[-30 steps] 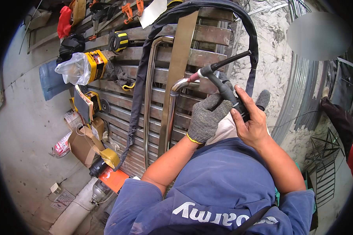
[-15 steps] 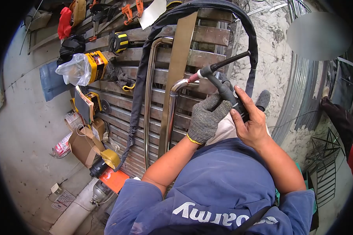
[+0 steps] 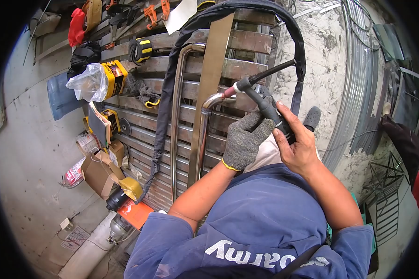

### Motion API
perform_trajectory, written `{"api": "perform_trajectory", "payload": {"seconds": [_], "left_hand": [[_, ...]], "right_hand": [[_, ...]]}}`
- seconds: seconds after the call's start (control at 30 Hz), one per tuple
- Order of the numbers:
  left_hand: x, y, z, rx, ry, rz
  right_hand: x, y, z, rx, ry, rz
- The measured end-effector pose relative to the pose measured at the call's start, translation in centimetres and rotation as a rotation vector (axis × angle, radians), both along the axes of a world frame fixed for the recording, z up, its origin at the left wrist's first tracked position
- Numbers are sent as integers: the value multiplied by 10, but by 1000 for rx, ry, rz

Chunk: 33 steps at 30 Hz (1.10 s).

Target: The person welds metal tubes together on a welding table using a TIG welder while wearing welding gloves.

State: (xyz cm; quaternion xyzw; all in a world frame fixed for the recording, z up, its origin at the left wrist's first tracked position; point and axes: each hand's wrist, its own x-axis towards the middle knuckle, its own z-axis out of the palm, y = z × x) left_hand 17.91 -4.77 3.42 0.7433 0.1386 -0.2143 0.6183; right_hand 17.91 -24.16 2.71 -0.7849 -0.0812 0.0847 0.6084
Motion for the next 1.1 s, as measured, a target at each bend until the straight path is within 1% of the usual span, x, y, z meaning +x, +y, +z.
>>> {"api": "perform_trajectory", "payload": {"seconds": [0.03,0.13,0.23,0.27,0.4,0.6,0.67,0.7,0.77,0.83,0.87,1.1], "left_hand": [[-1,0,-2,4,-7,1],[-4,1,-7,-135,-15,69],[-1,1,-3,9,0,-5],[-1,0,-2,10,-21,-3],[-1,1,-1,-2,-9,-7],[-3,1,-2,-56,-23,14],[-6,1,-5,-118,-73,36],[-3,1,0,-142,5,52],[-2,0,1,-109,-55,15],[-3,-1,-1,-30,3,23],[-3,0,-2,-18,-8,25],[-3,1,-3,-8,-15,7]], "right_hand": [[0,0,-1,2,-7,2],[0,1,-2,9,-6,1],[-1,2,1,10,19,-14],[-2,2,1,7,16,-18],[-1,2,1,-9,-12,-17],[-2,0,2,4,28,7],[-1,0,-2,-11,-45,9],[-1,0,-4,-19,-82,10],[-1,1,0,-2,-43,-5],[-2,2,2,9,-11,-13],[-3,2,2,12,3,-14],[-3,2,1,19,-6,-12]]}}
